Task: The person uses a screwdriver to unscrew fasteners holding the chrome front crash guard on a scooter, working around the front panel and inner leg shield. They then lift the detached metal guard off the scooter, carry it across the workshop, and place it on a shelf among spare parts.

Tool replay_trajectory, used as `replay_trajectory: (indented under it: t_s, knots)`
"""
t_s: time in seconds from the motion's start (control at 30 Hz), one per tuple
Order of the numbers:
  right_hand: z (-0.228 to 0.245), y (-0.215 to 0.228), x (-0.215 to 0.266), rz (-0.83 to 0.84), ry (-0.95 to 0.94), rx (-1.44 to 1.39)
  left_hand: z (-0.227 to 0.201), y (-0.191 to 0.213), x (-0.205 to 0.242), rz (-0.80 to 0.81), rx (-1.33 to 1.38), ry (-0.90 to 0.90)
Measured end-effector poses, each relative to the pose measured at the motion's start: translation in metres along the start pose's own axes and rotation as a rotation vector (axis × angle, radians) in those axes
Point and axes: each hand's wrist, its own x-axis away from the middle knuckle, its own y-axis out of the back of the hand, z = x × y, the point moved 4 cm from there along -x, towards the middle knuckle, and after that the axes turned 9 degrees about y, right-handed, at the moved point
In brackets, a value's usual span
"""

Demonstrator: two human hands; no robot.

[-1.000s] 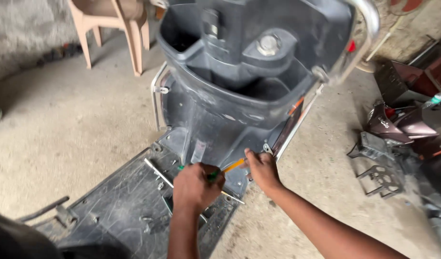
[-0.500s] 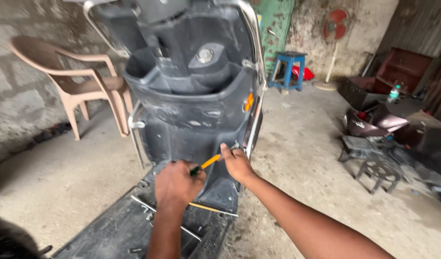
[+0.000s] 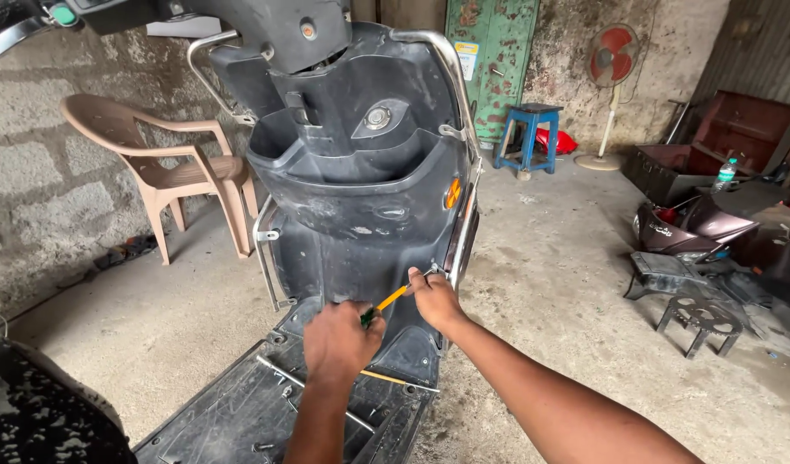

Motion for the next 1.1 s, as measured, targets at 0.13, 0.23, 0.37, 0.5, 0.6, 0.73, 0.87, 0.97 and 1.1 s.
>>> replay_trajectory:
  t_s: [0.13, 0.23, 0.37, 0.5, 0.6, 0.73, 0.87, 0.97, 1.1]
  knots:
    - [0.001, 0.0, 0.001, 0.001, -0.061, 0.026, -0.002, 0.001, -0.001, -0.014, -0.006, -0.002]
    - [-0.003, -0.004, -0.002, -0.003, -0.05, -0.007, 0.0, 0.006, -0.006, -0.017, -0.017, -0.027]
    - [-0.006, -0.005, -0.007, -0.019, -0.011, -0.1, 0.0, 0.011, -0.018, -0.042, -0.154, -0.158]
    - [-0.004, -0.003, -0.01, 0.019, -0.005, -0.093, 0.0, 0.02, -0.033, -0.122, -0.184, -0.267]
    - [-0.003, -0.004, -0.005, 0.068, -0.085, -0.189, -0.005, 0.025, -0.034, -0.056, -0.294, -0.303]
    - [0.001, -0.003, -0.01, 0.092, -0.094, -0.233, -0.023, 0.04, -0.05, -0.024, -0.275, -0.252]
    - [0.027, 0.004, 0.006, 0.141, -0.24, -0.336, -0.021, 0.042, -0.074, 0.158, -0.029, 0.13]
    - [0.05, 0.016, 0.021, 0.194, -0.279, -0.295, -0.027, 0.052, -0.067, 0.08, -0.066, 0.028]
    - [0.051, 0.027, 0.023, 0.089, -0.178, -0.195, -0.02, 0.045, -0.045, 0.015, -0.349, -0.299]
